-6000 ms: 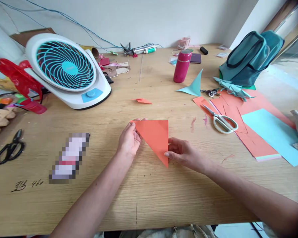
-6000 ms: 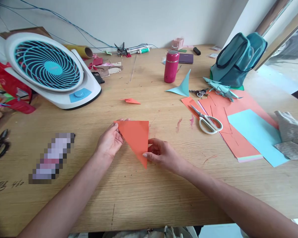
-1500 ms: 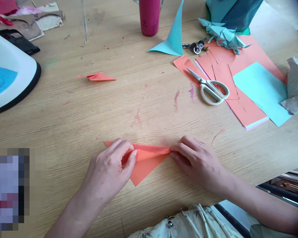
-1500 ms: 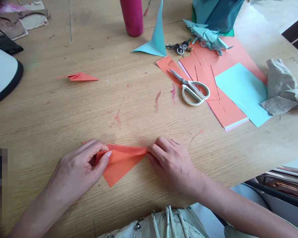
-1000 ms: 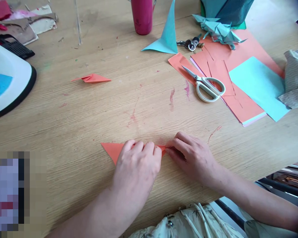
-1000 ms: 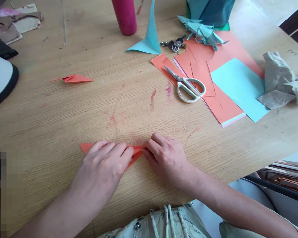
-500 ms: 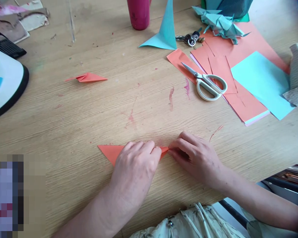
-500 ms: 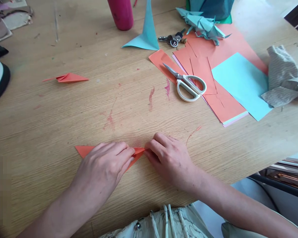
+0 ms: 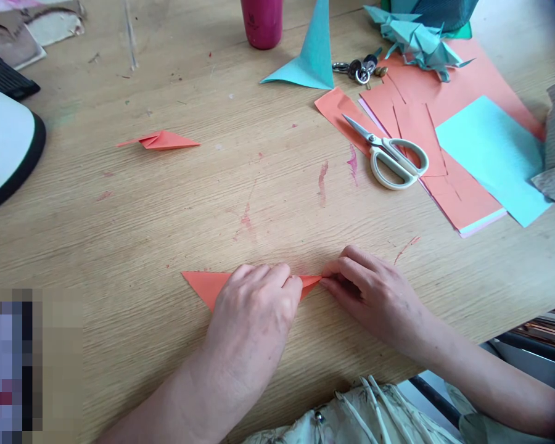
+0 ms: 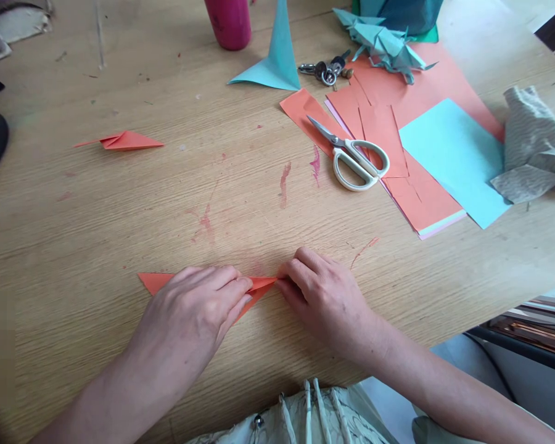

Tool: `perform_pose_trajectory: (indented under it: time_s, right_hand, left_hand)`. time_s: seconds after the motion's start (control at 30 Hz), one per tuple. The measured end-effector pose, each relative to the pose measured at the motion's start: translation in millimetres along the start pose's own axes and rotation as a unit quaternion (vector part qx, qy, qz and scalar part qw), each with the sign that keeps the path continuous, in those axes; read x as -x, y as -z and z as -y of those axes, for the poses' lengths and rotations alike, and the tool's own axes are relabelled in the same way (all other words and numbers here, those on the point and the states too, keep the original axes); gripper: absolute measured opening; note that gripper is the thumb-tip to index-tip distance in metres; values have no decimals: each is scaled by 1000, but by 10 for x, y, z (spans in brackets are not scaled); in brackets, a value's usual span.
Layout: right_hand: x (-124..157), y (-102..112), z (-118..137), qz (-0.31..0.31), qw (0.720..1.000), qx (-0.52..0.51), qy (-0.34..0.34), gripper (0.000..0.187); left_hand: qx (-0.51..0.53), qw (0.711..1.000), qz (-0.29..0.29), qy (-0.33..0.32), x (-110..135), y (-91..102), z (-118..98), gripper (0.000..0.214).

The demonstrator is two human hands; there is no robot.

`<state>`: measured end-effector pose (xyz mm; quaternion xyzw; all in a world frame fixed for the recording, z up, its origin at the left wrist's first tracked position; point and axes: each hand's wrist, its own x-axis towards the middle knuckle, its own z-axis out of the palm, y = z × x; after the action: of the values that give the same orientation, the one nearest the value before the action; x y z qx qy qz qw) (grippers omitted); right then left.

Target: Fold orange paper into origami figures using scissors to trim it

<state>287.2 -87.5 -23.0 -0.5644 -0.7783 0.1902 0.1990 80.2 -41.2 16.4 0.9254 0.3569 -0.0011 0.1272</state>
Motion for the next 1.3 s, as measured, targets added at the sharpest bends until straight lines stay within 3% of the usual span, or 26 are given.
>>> perform_pose_trajectory:
  time_s: [0.17, 0.3, 0.5, 0.83, 1.0, 1.3]
  right_hand:
    - [58, 69, -9, 2, 999, -43, -2, 13]
    - [162, 71, -22, -10, 998, -55, 40, 12]
    - [266, 26, -67, -11, 995, -46, 93, 16]
    - [252, 24, -63, -16, 995, -32, 93, 17]
    - [257, 4, -84, -13, 995, -42, 91, 18]
    - [295, 23, -114, 0, 990, -11, 138, 37]
  left_hand:
    - [-5, 1000, 22, 5, -37, 23, -14, 19]
    - [-12, 999, 42, 21, -81, 41, -40, 19]
    - [84, 992, 86, 29, -151, 38, -41, 13]
    - [127, 989, 69, 13, -212, -23, 4, 15]
    - [142, 986, 87, 18, -256, -5, 4, 14]
    - [159, 982, 97, 30, -297, 6, 25, 17]
